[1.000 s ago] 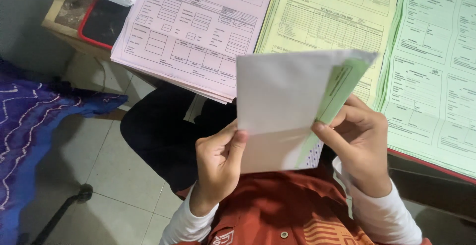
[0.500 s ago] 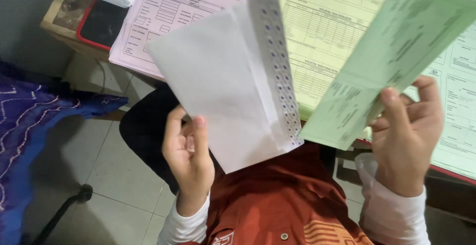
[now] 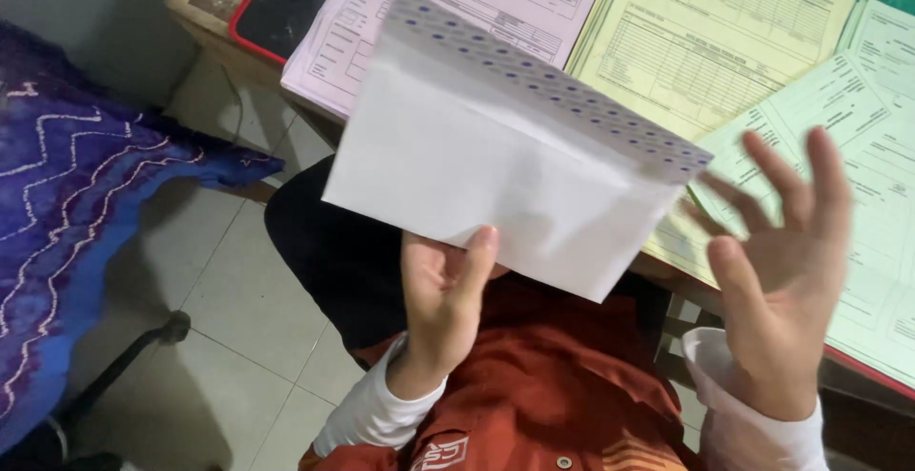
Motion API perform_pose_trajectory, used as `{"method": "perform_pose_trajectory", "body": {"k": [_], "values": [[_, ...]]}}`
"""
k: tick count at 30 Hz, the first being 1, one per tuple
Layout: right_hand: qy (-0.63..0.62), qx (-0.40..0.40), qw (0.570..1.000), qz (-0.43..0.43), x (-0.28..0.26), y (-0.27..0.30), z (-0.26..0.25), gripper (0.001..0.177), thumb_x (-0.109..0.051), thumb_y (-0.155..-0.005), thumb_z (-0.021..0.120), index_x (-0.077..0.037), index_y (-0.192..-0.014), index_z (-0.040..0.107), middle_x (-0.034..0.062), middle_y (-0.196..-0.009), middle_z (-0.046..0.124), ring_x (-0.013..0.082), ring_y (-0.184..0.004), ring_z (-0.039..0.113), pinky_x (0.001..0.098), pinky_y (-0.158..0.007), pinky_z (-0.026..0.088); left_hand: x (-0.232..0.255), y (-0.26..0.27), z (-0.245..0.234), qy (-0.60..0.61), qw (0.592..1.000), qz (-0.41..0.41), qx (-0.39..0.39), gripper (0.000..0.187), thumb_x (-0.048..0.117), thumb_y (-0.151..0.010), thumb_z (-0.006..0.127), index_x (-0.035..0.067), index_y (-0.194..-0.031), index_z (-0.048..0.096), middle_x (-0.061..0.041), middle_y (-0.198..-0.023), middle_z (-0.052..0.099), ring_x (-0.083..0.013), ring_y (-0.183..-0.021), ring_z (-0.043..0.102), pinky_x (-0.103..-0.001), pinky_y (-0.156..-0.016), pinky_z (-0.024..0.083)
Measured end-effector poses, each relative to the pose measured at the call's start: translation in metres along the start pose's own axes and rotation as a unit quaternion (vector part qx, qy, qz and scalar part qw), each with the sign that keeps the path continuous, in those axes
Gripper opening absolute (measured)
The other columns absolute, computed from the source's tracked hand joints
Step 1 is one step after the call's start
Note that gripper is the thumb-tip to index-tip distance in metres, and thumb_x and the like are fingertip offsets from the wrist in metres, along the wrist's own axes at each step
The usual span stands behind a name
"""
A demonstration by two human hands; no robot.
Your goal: Sorting through stacks of colored forms and stuffing them into envelopes
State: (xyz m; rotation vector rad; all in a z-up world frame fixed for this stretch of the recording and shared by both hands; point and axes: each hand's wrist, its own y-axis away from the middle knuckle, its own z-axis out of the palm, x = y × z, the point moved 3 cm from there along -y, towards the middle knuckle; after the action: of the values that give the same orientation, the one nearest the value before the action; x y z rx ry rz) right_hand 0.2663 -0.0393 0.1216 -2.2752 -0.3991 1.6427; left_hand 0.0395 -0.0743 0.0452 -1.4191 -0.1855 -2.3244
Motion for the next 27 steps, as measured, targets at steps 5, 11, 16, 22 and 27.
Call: {"method": "perform_pose_trajectory", "body": {"k": [5, 11, 16, 22, 27], "values": [[0.028, -0.033, 0.990, 0.136, 0.016, -0.004, 0.007, 0.022, 0.015, -0.096, 0.065, 0.004, -0.114, 0.069, 0.0142, -0.094, 0.070, 0.0155, -0.075, 0.063, 0.0205, -0.059, 0.049, 0.008, 0.004, 0.003, 0.050, 0.991, -0.029, -0.122, 0.035, 0.013, -0.094, 0.072, 0.000, -0.125, 0.060, -0.010, -0.118, 0.068, -0.0225, -0.113, 0.066, -0.035, -0.106, 0.052], [0.033, -0.067, 0.994, 0.076, 0.008, -0.007, -0.003, 0.008, 0.014, -0.095, 0.066, 0.009, -0.100, 0.068, 0.0243, -0.107, 0.067, 0.0248, -0.068, 0.055, 0.0267, -0.058, 0.042, 0.059, -0.039, -0.023, -0.025, 0.982, -0.034, -0.182, 0.084, 0.012, -0.088, 0.071, 0.014, -0.156, 0.021, -0.018, -0.105, 0.070, -0.0152, -0.078, 0.061, -0.030, -0.078, 0.053], [-0.041, -0.113, 0.991, 0.054, 0.000, -0.015, 0.004, 0.046, -0.002, -0.086, 0.053, 0.018, -0.127, 0.054, 0.0355, -0.138, 0.055, 0.0426, -0.129, 0.057, 0.0379, -0.094, 0.051, 0.086, -0.061, -0.022, -0.220, 0.948, 0.017, -0.229, 0.050, 0.005, -0.094, 0.065, 0.006, -0.142, 0.053, -0.008, -0.139, 0.062, -0.0158, -0.117, 0.062, -0.028, -0.106, 0.051], [-0.020, -0.125, 0.992, 0.004, 0.002, -0.008, 0.002, 0.051, -0.008, -0.102, 0.044, -0.002, -0.152, 0.038, 0.0248, -0.169, 0.035, 0.0407, -0.151, 0.050, 0.0479, -0.126, 0.050, 0.092, -0.121, -0.052, -0.230, 0.945, 0.217, -0.085, 0.042, 0.011, -0.107, 0.067, 0.003, -0.145, 0.053, -0.014, -0.152, 0.057, -0.0272, -0.149, 0.054, -0.041, -0.133, 0.046], [0.039, -0.127, 0.990, 0.048, 0.002, -0.010, 0.006, 0.050, -0.001, -0.101, 0.037, 0.009, -0.150, 0.037, 0.0258, -0.154, 0.040, 0.0412, -0.137, 0.054, 0.0501, -0.119, 0.049, 0.087, -0.202, -0.069, -0.290, 0.902, 0.318, 0.015, 0.036, 0.037, -0.105, 0.067, 0.013, -0.130, 0.057, -0.008, -0.119, 0.072, -0.0228, -0.110, 0.075, -0.034, -0.091, 0.065]]}}
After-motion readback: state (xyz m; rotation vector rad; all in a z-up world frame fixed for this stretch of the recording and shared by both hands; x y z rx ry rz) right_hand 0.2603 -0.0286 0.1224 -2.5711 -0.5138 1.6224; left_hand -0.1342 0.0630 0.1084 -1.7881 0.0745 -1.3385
